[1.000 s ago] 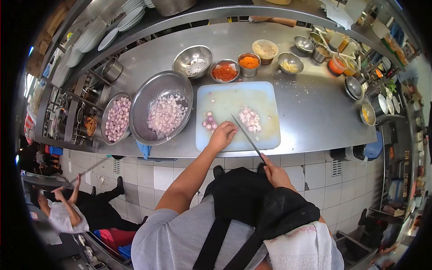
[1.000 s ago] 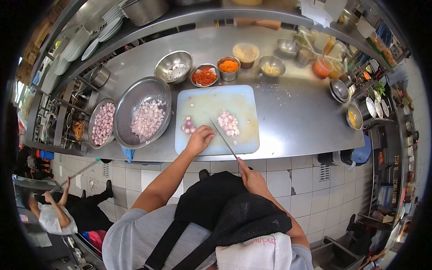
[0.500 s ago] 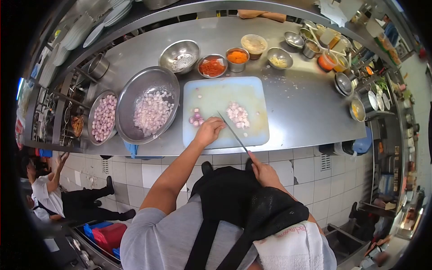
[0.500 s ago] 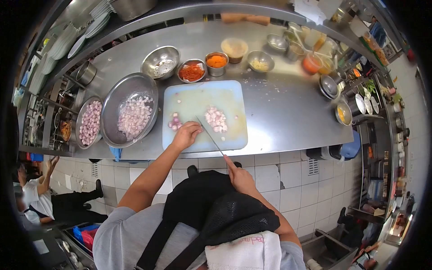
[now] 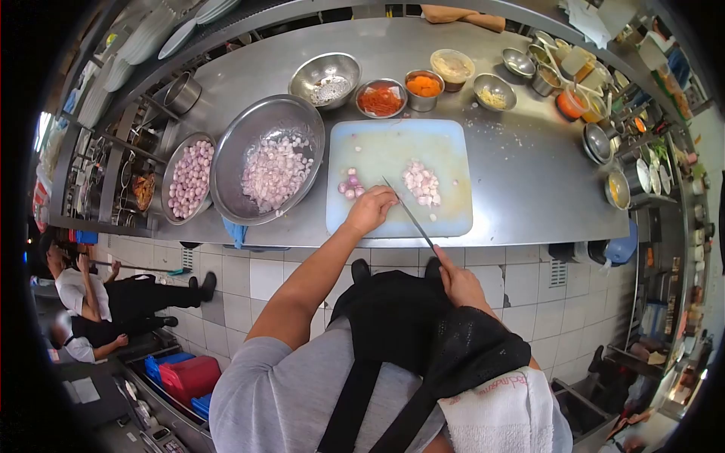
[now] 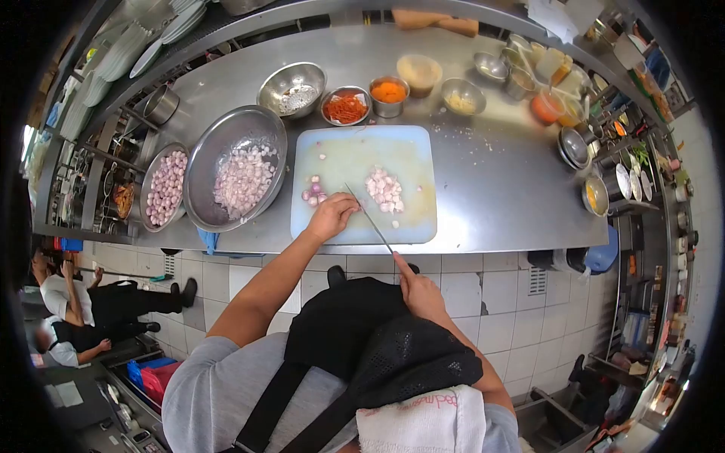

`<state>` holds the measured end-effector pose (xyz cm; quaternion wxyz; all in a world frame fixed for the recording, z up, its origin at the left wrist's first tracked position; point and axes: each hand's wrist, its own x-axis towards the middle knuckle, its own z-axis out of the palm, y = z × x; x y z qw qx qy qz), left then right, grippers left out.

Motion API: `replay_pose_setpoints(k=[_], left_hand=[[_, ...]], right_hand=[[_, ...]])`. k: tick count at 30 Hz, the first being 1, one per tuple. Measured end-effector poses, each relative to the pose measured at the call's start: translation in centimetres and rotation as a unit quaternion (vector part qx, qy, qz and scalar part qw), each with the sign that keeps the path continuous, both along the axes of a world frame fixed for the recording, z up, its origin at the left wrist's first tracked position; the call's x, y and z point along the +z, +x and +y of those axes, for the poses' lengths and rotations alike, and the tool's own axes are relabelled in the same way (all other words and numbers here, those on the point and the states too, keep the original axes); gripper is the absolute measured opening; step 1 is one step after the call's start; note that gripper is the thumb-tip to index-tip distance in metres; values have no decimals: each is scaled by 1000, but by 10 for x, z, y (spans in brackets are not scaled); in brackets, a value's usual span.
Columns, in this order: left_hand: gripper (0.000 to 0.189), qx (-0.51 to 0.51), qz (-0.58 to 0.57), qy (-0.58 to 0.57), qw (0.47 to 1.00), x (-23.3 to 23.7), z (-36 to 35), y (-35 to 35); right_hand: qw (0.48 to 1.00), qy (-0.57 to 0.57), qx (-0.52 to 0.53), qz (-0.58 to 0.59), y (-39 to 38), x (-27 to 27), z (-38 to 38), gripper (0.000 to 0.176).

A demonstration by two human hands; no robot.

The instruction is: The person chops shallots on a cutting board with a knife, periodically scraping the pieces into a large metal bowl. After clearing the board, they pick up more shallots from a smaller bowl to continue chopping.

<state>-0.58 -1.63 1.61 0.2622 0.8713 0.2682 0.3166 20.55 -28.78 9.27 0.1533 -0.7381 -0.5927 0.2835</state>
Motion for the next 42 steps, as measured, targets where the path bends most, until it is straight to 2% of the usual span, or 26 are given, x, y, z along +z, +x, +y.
replay_pose_setpoints(k=[2, 5, 8, 10, 14, 15, 17, 19, 21, 23, 25, 26, 28, 31, 37, 38, 39, 41, 42], left_hand=[[9, 2, -5, 8, 1000, -5, -1, -2], [10, -2, -14, 11, 1000, -1, 3, -1], [11, -1, -17, -1, 1000, 1, -4, 0], [13, -1, -17, 0, 1000, 2, -8, -1], [24, 87, 27, -3, 996, -5, 3, 4], [27, 123, 37, -4, 992, -7, 7, 4], [26, 154, 28, 31, 987, 11, 10, 4], [25, 182, 19, 67, 981, 34, 6, 7], [30, 163, -8, 92, 982, 50, -3, 13], [33, 88, -42, 126, 987, 47, -22, 32], [37, -61, -13, 71, 995, 38, -49, 53], [37, -60, -14, 74, 995, 38, -65, 66], [49, -118, 108, 56, 986, 41, -88, 88], [57, -72, 131, 52, 987, 27, -84, 100], [56, -16, 124, 17, 992, 1, -54, 96], [67, -11, 83, -19, 996, -2, -47, 90], [67, -6, 80, -15, 997, 1, -45, 85], [87, 92, 102, 34, 990, 5, -49, 79], [104, 95, 124, 13, 988, 6, -52, 77]], right_hand=[[1000, -24, 9, -17, -3, 7, 1, 62], [1000, -3, -5, 12, -1, -3, -3, 61], [999, 0, -8, 49, 9, -17, 10, 61], [993, 12, 0, 116, 12, -12, 19, 61], [994, 18, -6, 111, 19, 2, 21, 60], [997, 27, -14, 78, 23, 13, 17, 60], [998, 37, -17, 43, 32, 25, 8, 61], [994, 95, -47, -11, 43, 30, 0, 62], [993, 90, -64, -31, 57, 20, -4, 61], [992, 86, -82, -51, 68, 9, -8, 60], [989, 117, -57, -77, 75, 1, -11, 57], [988, 119, -56, -77, 78, 0, -13, 57], [988, 124, -65, -72, 82, -2, -16, 53], [987, 114, -72, -83, 93, 8, -28, 50], [988, 115, -80, -65, 141, 15, -68, 51], [987, 133, -72, -62, 153, 10, -74, 52], [986, 138, -67, -63, 163, 3, -78, 52], [978, 151, -105, 95, 182, -13, -81, 49], [979, 152, -101, 92, 188, -20, -76, 49]])
